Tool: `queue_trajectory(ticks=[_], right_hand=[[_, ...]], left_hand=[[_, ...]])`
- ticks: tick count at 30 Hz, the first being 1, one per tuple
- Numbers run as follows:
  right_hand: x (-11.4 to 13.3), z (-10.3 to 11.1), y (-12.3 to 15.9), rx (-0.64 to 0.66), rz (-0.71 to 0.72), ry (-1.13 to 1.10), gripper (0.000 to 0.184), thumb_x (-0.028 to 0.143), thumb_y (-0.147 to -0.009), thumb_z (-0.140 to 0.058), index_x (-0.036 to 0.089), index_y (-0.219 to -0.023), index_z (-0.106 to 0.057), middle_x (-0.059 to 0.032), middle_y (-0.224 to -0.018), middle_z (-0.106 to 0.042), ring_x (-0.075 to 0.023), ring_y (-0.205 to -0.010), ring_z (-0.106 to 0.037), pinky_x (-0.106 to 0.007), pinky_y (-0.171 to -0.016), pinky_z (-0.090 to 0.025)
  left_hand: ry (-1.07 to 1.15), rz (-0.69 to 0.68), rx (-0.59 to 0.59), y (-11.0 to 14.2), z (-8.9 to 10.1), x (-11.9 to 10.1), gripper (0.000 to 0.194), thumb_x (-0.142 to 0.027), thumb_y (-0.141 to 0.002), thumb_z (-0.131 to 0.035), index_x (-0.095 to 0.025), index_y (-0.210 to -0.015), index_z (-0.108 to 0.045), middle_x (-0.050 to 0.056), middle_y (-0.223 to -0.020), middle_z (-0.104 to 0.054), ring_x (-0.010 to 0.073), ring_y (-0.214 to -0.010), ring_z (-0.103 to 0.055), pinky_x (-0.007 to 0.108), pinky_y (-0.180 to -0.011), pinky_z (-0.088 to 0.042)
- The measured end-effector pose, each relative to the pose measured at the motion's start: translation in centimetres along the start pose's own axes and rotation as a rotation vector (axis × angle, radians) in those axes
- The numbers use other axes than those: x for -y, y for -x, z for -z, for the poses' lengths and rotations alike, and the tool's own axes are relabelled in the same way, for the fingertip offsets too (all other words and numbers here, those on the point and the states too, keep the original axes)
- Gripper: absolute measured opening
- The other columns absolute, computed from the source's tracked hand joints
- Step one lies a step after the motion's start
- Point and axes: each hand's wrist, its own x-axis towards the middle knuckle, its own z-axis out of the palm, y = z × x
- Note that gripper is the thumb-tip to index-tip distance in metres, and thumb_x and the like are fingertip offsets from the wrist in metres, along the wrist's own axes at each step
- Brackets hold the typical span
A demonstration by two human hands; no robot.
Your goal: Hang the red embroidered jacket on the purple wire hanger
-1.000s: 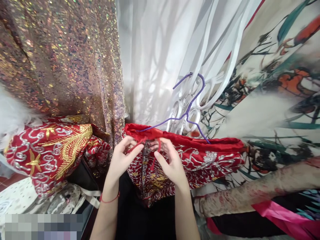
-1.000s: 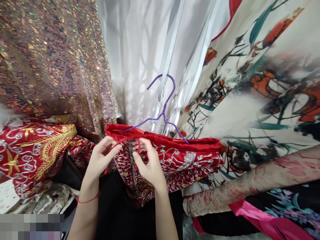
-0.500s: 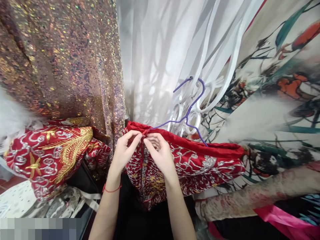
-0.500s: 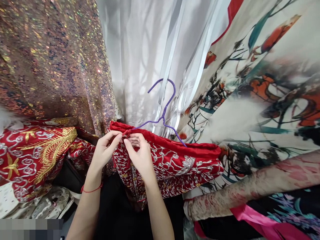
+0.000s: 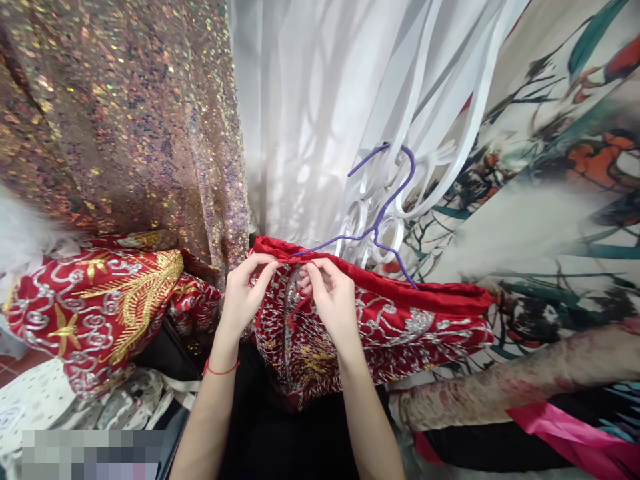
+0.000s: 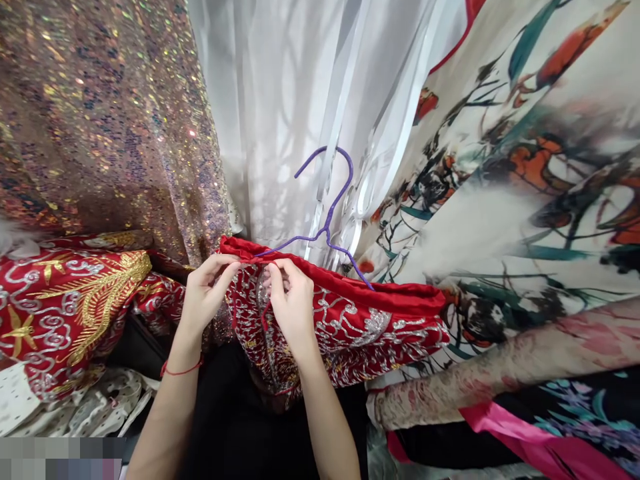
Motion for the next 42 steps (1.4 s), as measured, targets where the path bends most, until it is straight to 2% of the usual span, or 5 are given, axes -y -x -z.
queue_trajectory(ticks=[10,17,27,33,42], right_hand=[[1.5,4.2,-1.1,0.252,0.065,0.52,0.012,0.017,-0.091,-0.064,0.019,-0.082,-0.072,0.0002,-0.071,-0.068,-0.0129,-0.061,-0.054,-0.027,-0.065,-0.038],[1.7,5.8,-1.5,0.501,-0.059,-0.128,0.022,0.038,-0.088,-0.069,0.02,-0.083,-0.08,-0.0018,-0.076,-0.072,-0.0108,-0.062,-0.056,-0.026,-0.062,-0.043],[1.1,7.0,-1.0,0.435,-0.096,0.107,0.027,0.038,-0.097,-0.054,0.017,-0.099,-0.071,0.0056,-0.053,-0.057,-0.0093,-0.051,-0.051,-0.023,-0.058,-0.041],[1.2,7.2,-1.2,0.837,-0.105,-0.067,0.027,0.041,-0.09,-0.065,0.021,-0.102,-0.079,0.0034,-0.068,-0.066,-0.0079,-0.051,-0.05,-0.022,-0.052,-0.042],[0.3,4.1,-1.6,0.308,0.323,0.129,0.028,0.035,-0.099,-0.059,0.026,-0.117,-0.078,0.0,-0.081,-0.059,-0.0119,-0.066,-0.049,-0.026,-0.066,-0.046]], left_hand=[[-0.182,-0.192,0.242,-0.4,2.5,-1.2,0.02,-0.016,-0.08,-0.061,-0.022,-0.064,-0.072,0.0,-0.07,-0.064,0.0133,-0.066,-0.057,0.027,-0.065,-0.043],[0.056,-0.103,-0.493,0.1,-1.6,-2.3,0.017,-0.035,-0.082,-0.08,-0.021,-0.073,-0.077,-0.002,-0.062,-0.059,0.0086,-0.055,-0.044,0.024,-0.055,-0.034],[0.428,0.087,0.022,1.1,-0.8,-1.7,0.056,-0.065,-0.089,-0.063,-0.016,-0.063,-0.071,0.006,-0.074,-0.063,0.0091,-0.056,-0.044,0.025,-0.05,-0.032],[0.306,0.02,-0.025,-0.1,-0.4,-1.2,0.064,-0.073,-0.085,-0.061,-0.02,-0.049,-0.059,0.004,-0.055,-0.051,0.0149,-0.057,-0.048,0.031,-0.056,-0.039],[0.007,-0.02,0.302,0.3,1.1,-2.6,0.023,-0.044,-0.079,-0.082,-0.021,-0.08,-0.08,0.004,-0.075,-0.068,0.0123,-0.059,-0.051,0.027,-0.054,-0.037]])
